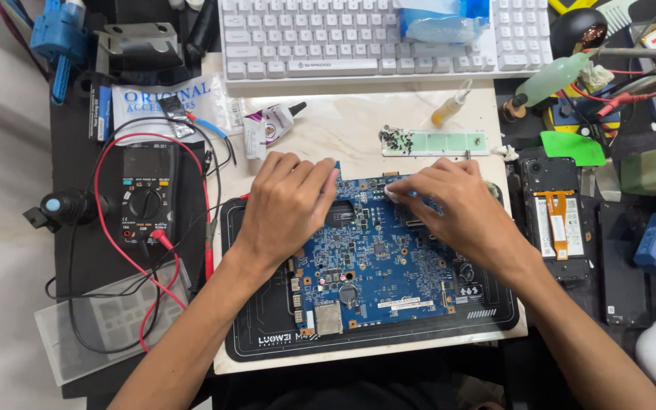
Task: The person places a cooling fan on a laptop motherboard and uses multimeter probes to test various circuits on the board.
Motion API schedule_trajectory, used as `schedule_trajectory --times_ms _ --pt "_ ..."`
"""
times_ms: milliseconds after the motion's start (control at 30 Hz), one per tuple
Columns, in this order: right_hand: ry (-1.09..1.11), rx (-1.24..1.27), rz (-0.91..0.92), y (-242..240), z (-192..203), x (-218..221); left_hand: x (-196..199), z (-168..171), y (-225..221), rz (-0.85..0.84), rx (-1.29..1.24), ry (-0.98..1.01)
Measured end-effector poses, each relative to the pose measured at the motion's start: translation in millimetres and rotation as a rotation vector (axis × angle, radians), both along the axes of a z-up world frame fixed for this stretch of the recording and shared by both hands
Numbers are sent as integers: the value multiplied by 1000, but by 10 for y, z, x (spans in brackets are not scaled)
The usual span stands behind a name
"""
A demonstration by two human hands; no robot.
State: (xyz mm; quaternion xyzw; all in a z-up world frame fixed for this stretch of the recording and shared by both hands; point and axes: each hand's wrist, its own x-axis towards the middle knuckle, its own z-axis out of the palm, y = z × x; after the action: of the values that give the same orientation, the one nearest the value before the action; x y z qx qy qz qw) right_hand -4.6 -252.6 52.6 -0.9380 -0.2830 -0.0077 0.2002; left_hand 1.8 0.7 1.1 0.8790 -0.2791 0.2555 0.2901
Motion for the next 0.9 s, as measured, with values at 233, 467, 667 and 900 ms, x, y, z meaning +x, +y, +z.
schedule_trajectory --times_ms 233,467,667,900 --pt "-75 -62 -30 10 -92 -7 0 -38 -9 6 26 -1" --pt "-170 -89 162 193 -111 -133 -10 -49 -23 9 20 -5" --pt "-170 -189 80 149 -42 -24 1 -37 -2 13 30 -14" --pt "-184 -147 197 122 -200 -28 -11 -25 -19 12 18 5"
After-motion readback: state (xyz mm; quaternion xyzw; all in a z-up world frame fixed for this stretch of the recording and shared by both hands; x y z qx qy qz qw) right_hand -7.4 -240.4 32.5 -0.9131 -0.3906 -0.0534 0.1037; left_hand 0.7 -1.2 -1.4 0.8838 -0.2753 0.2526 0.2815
